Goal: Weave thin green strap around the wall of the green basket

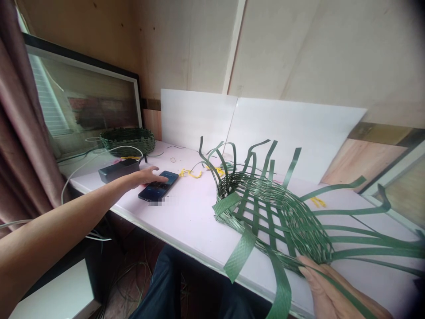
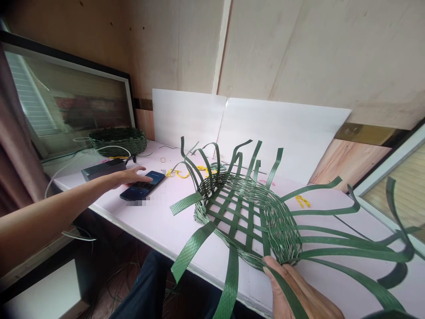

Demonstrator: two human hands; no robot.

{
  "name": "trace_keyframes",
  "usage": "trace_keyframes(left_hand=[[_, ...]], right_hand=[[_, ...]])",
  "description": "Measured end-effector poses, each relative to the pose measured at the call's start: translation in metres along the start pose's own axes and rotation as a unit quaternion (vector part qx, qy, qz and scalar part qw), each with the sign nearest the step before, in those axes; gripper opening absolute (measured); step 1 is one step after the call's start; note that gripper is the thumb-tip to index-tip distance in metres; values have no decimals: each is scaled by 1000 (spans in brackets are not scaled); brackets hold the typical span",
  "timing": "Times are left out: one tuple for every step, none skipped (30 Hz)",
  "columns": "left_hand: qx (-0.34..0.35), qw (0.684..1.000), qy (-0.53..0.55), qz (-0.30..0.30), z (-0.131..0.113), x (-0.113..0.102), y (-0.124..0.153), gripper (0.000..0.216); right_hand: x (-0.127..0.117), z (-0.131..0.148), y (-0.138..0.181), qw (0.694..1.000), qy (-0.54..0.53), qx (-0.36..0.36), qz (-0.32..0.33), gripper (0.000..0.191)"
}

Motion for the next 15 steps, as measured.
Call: trace_keyframes(left_hand=[[0,1000,1,2,1,0,0,111],[0,1000,3,3,1,-1,0,111],[1,1000,3,2,1,-1,0,111],[1,1000,3,0,2,0,-1,111],[2,1000,2,-3,2,0,-2,112],[3,1000,0,-8,2,0,-3,113],[4,1000,-2,-13,2,1,-5,113],[5,1000,-5,-18,2,1,-7,114],[6,1000,-6,-21,2,1,-8,114],[8,1000,-5,-21,2,2,-9,114],[9,1000,-3,-20,3,1,-9,114],[10,1000,0,-16,3,1,-9,113],[11,1000,3,-11,4,1,-9,112],[11,1000,7,-7,5,0,-8,112],[12,1000,10,-3,5,0,-7,112]], right_hand=[[0,0,0,1000,2,3,1,15],[0,-1,1,1000,4,8,3,15],[0,-1,1,1000,7,10,5,15],[0,-1,1,1000,8,8,7,15],[0,0,0,1000,9,5,6,14],[-1,0,-1,1000,7,4,2,14],[-2,0,-2,1000,4,7,2,14],[-2,0,-3,1000,1,11,-1,14],[-3,0,-4,1000,-2,13,-5,13],[-3,0,-5,1000,-5,13,-7,13],[-4,1,-5,1000,-6,10,-8,12],[-4,1,-6,1000,-6,9,-8,12],[-3,1,-5,1000,-7,14,-7,12],[-3,0,-5,1000,-8,21,-4,12],[-2,-1,-4,999,-9,34,-1,13]])
Point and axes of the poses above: each hand's wrist, its own y-axis away from the middle knuckle, its own x-axis out of the palm, z = x × y, the point moved 8 cm from there along -y, towards the middle knuckle, and after that the axes turned 12 degrees about -x, right-handed, at the moved point
